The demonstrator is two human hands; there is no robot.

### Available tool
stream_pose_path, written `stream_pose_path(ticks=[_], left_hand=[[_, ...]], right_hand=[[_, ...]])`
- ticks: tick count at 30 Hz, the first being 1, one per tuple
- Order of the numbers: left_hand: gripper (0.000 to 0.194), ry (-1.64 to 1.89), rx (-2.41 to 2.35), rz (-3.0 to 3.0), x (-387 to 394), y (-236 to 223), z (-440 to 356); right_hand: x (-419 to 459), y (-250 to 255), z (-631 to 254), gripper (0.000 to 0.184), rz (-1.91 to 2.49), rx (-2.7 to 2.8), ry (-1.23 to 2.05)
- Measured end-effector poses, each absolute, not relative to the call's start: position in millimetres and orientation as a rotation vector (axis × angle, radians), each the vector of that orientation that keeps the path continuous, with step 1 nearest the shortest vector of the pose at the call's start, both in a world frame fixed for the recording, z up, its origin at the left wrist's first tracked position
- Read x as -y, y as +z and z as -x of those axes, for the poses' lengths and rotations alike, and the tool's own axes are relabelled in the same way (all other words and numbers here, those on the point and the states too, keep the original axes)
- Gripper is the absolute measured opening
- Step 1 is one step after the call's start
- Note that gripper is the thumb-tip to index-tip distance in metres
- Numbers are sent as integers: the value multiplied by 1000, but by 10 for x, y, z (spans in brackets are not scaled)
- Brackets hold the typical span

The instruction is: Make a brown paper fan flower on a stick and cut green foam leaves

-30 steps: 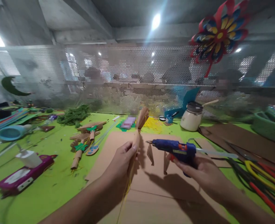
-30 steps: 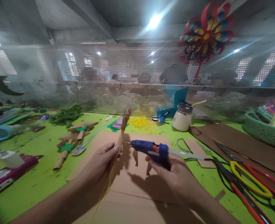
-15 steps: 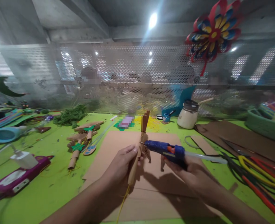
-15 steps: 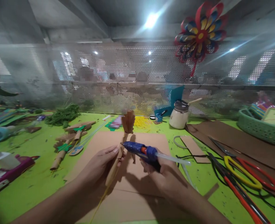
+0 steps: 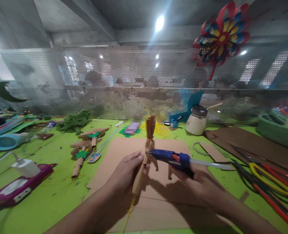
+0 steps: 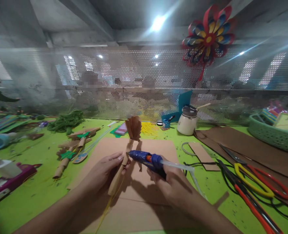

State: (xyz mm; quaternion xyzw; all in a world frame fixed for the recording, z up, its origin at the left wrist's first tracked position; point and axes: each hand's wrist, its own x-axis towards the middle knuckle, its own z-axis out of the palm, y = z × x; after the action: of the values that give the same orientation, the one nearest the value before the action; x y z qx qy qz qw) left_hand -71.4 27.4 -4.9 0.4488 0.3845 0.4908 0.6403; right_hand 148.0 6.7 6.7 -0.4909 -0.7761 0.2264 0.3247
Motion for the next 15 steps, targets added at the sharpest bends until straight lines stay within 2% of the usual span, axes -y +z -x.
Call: stream_pose_path(ticks=[15], left_hand=[[14, 1097, -879, -970, -256, -32, 684]], right_hand=[[-63, 91, -1471, 25, 1241, 2085, 629]])
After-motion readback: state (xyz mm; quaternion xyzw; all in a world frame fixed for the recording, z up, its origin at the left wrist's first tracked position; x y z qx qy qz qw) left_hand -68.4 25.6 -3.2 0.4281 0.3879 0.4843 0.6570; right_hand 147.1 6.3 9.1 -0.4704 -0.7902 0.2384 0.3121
